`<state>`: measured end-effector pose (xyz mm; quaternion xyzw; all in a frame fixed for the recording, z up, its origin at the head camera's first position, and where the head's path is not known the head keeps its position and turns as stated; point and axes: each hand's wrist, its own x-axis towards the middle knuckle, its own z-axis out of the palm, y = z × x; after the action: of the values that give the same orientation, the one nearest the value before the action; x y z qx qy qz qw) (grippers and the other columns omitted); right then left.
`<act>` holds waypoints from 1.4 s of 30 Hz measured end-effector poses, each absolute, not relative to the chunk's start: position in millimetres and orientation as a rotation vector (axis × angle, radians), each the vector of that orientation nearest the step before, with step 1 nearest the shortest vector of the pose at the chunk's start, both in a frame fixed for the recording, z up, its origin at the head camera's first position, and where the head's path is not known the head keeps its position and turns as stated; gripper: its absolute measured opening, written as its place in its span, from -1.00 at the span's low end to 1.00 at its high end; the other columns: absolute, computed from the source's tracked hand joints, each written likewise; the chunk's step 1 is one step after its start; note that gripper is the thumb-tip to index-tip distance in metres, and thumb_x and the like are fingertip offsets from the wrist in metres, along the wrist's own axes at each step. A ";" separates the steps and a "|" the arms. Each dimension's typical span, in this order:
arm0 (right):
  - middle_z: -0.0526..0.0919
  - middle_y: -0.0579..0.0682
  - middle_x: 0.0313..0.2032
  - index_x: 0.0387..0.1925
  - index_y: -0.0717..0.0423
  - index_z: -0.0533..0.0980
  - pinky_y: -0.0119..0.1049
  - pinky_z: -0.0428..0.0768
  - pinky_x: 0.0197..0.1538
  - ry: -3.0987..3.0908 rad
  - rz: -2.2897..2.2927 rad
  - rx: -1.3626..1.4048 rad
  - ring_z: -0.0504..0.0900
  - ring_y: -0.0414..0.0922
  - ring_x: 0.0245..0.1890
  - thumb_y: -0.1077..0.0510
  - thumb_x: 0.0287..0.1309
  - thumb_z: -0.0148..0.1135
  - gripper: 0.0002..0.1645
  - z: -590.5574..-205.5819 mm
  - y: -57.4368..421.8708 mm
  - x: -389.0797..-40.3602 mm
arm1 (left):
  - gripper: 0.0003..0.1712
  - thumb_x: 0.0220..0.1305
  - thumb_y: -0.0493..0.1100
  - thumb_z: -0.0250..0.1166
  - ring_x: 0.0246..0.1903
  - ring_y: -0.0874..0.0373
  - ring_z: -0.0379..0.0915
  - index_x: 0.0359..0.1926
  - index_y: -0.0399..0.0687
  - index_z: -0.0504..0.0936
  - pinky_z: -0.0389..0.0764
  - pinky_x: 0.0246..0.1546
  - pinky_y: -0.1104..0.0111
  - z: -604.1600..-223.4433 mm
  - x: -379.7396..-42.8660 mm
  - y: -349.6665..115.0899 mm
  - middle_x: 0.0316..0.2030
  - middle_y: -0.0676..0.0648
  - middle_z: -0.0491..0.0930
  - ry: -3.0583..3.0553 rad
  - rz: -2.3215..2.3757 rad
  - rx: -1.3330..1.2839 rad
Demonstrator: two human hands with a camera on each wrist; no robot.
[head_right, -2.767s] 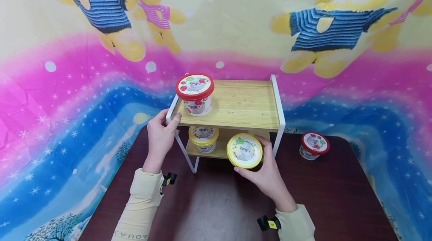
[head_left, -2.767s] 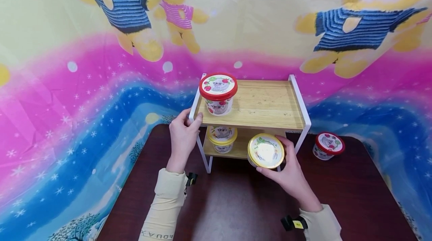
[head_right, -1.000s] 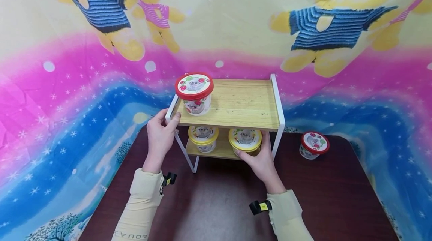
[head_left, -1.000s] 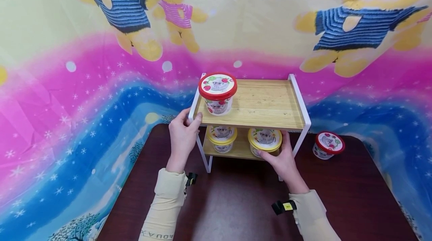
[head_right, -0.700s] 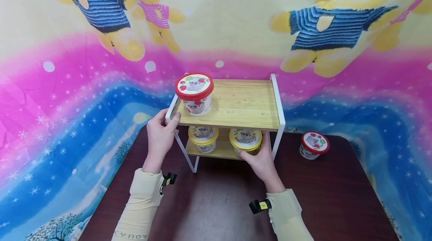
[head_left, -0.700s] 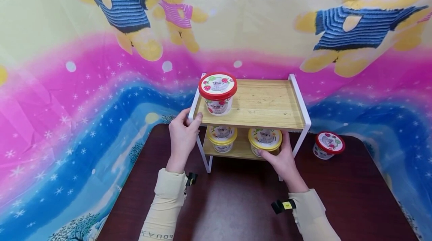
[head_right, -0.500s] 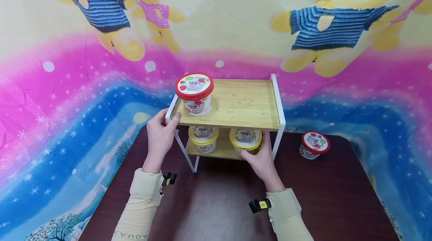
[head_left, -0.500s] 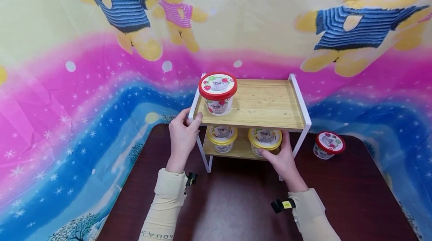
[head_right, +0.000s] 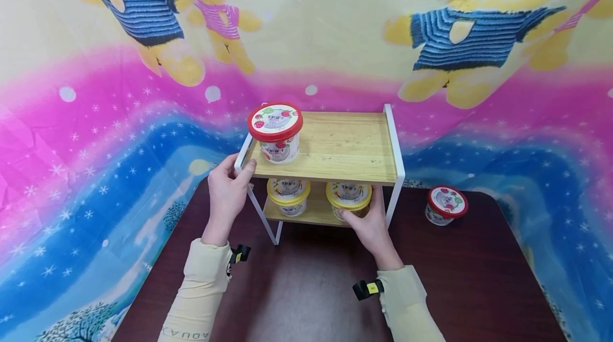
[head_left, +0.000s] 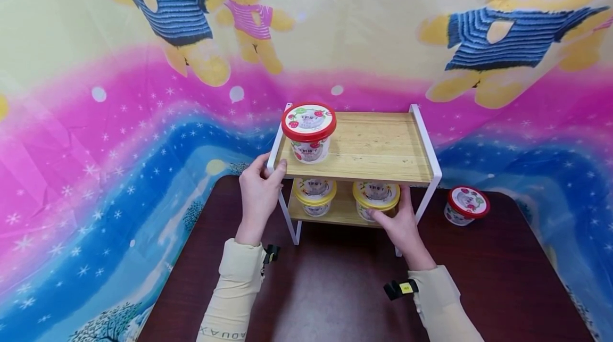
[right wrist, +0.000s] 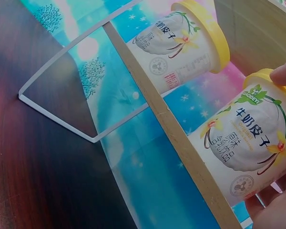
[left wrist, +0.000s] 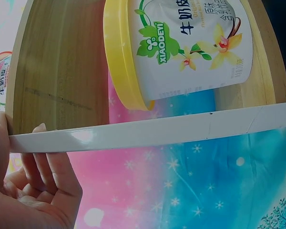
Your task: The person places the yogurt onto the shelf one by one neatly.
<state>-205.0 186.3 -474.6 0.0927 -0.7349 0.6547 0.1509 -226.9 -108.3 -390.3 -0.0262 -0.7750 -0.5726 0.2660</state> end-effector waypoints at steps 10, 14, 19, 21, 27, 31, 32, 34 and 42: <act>0.31 0.16 0.27 0.51 0.07 0.02 -0.48 0.39 0.20 -2.090 1.888 0.297 0.37 0.00 0.24 0.54 0.02 0.38 0.12 -475.5 187.1 -205.8 | -0.59 0.33 -0.02 0.42 -0.65 0.07 0.53 0.11 -0.10 0.71 0.67 -0.58 0.23 -390.4 -226.7 -108.2 -0.62 -0.11 0.43 -2.093 -1.551 -0.068; 0.31 0.08 0.25 0.50 0.05 0.04 -0.45 0.36 0.23 -2.061 1.889 0.312 0.36 -0.04 0.25 0.54 0.03 0.36 0.10 -475.7 186.0 -206.6 | -0.59 0.32 -0.03 0.42 -0.65 0.07 0.53 0.11 -0.11 0.71 0.67 -0.59 0.23 -390.3 -226.8 -108.3 -0.62 -0.11 0.43 -2.092 -1.546 -0.069; 0.35 0.03 0.23 0.48 0.11 0.06 -0.42 0.31 0.26 -2.017 1.901 0.314 0.37 -0.07 0.24 0.55 0.06 0.34 0.04 -475.2 184.5 -206.9 | -0.60 0.32 -0.03 0.42 -0.65 0.08 0.52 0.10 -0.10 0.71 0.67 -0.60 0.22 -390.2 -226.6 -108.5 -0.63 -0.12 0.43 -2.089 -1.548 -0.070; 0.34 0.01 0.23 0.49 0.10 0.06 -0.41 0.30 0.28 -2.027 1.888 0.312 0.36 -0.08 0.24 0.52 0.07 0.34 0.04 -474.9 184.6 -206.8 | -0.60 0.32 -0.03 0.42 -0.65 0.08 0.52 0.11 -0.09 0.71 0.67 -0.59 0.22 -390.1 -226.4 -108.5 -0.63 -0.12 0.43 -2.089 -1.549 -0.071; 0.31 -0.04 0.26 0.49 0.08 0.05 -0.33 0.24 0.33 -2.036 1.870 0.317 0.32 -0.07 0.29 0.49 0.09 0.35 0.04 -472.8 184.8 -205.4 | -0.59 0.32 -0.03 0.42 -0.65 0.08 0.53 0.11 -0.10 0.70 0.67 -0.59 0.22 -390.6 -226.8 -108.7 -0.62 -0.12 0.43 -2.088 -1.552 -0.072; 0.31 -0.05 0.27 0.48 0.10 0.06 -0.30 0.21 0.35 -2.010 1.879 0.324 0.32 -0.08 0.30 0.51 0.08 0.33 0.02 -471.3 184.0 -203.9 | -0.60 0.32 -0.03 0.42 -0.65 0.07 0.52 0.11 -0.10 0.71 0.67 -0.59 0.22 -390.7 -227.0 -108.5 -0.63 -0.12 0.43 -2.085 -1.555 -0.070; 0.30 -0.06 0.28 0.48 0.11 0.06 -0.30 0.20 0.35 -2.004 1.881 0.326 0.31 -0.08 0.30 0.51 0.08 0.33 0.02 -470.9 183.8 -203.7 | -0.60 0.32 -0.04 0.42 -0.65 0.07 0.52 0.11 -0.10 0.71 0.67 -0.60 0.22 -390.7 -227.1 -108.5 -0.63 -0.12 0.43 -2.084 -1.556 -0.070; 0.29 -0.06 0.29 0.48 0.12 0.06 -0.29 0.18 0.37 -2.001 1.883 0.326 0.30 -0.09 0.32 0.52 0.09 0.32 0.01 -469.5 183.3 -202.3 | -0.60 0.31 -0.04 0.43 -0.65 0.08 0.52 0.11 -0.10 0.71 0.67 -0.60 0.22 -390.5 -227.0 -108.4 -0.63 -0.12 0.43 -2.082 -1.556 -0.071; 0.22 -0.03 0.33 0.49 0.15 0.03 -0.23 0.10 0.42 -1.992 1.873 0.344 0.22 -0.05 0.38 0.53 0.10 0.30 0.02 -466.7 183.5 -197.8 | -0.59 0.32 -0.02 0.42 -0.65 0.07 0.52 0.11 -0.11 0.71 0.67 -0.59 0.25 -391.2 -227.6 -108.5 -0.63 -0.11 0.43 -2.084 -1.549 -0.078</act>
<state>-197.8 183.5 -466.7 0.1225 -0.7096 0.6669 0.1917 -227.6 -108.5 -391.2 -0.0289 -0.7727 -0.5744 0.2686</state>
